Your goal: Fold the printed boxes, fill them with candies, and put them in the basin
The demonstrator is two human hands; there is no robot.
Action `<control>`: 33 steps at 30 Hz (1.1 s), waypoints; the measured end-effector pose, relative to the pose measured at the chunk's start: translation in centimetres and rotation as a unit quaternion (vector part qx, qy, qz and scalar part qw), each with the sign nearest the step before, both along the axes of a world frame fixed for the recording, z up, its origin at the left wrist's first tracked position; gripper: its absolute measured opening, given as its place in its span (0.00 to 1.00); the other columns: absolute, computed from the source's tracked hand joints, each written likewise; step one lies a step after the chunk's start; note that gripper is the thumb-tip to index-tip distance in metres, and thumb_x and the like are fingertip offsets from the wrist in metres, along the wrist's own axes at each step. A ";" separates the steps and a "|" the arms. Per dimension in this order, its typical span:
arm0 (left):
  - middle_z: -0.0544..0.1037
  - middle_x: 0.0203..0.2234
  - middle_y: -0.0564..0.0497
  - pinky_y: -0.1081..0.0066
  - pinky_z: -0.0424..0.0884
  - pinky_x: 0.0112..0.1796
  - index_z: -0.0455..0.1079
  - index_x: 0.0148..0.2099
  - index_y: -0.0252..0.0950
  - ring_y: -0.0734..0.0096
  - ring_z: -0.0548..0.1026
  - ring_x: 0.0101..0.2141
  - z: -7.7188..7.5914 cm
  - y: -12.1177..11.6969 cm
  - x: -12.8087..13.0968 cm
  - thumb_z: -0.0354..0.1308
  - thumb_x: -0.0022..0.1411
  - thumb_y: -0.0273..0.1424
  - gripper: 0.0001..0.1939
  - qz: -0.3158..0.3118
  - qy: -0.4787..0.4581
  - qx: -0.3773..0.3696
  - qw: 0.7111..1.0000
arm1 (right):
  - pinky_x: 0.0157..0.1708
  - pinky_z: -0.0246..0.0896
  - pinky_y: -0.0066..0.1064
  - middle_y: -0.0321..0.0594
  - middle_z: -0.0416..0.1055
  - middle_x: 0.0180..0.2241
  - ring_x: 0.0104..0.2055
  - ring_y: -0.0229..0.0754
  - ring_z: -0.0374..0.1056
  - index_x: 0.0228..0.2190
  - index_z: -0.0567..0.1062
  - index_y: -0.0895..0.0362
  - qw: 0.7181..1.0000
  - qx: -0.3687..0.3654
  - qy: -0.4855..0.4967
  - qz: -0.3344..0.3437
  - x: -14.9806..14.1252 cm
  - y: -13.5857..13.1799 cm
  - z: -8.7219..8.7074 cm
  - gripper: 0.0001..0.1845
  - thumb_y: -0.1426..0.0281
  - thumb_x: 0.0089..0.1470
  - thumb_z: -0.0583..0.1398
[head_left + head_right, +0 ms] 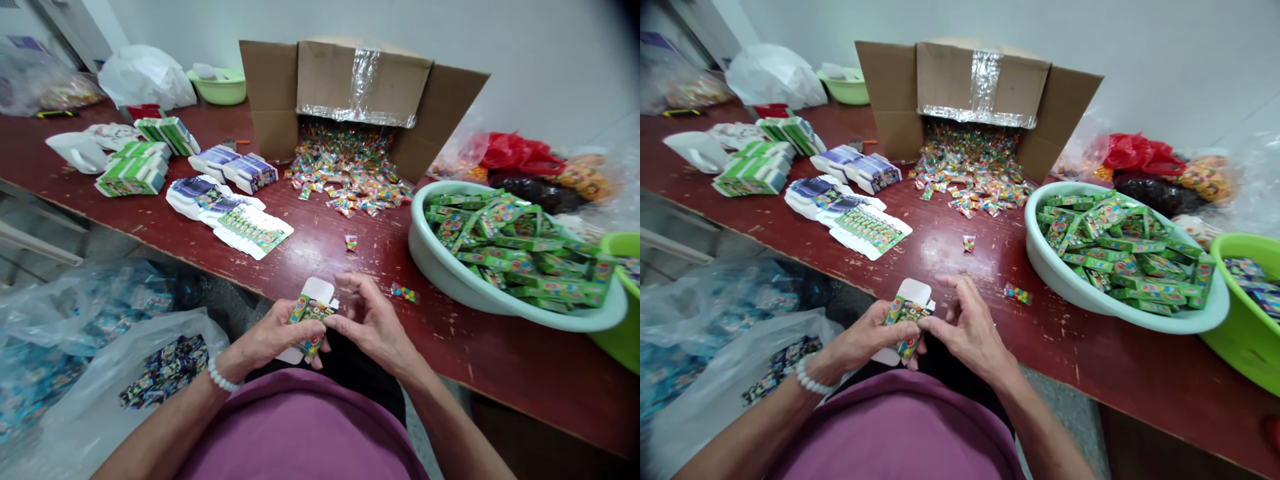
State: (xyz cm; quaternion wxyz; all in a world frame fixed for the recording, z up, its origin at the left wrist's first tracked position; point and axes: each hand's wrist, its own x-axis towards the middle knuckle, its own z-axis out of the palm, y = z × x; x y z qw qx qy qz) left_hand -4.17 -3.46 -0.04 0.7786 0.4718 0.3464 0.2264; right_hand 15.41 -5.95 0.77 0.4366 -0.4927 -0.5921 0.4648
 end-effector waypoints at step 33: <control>0.80 0.38 0.50 0.71 0.73 0.41 0.72 0.48 0.39 0.67 0.77 0.39 -0.6 -0.3 0.7 0.62 0.64 0.36 0.12 0.144 0.061 0.175 0.972 | 0.29 0.66 0.28 0.35 0.75 0.30 0.29 0.38 0.70 0.38 0.78 0.53 0.970 -0.121 0.206 -0.049 -0.7 1.2 -2.0 0.18 0.60 0.47 0.71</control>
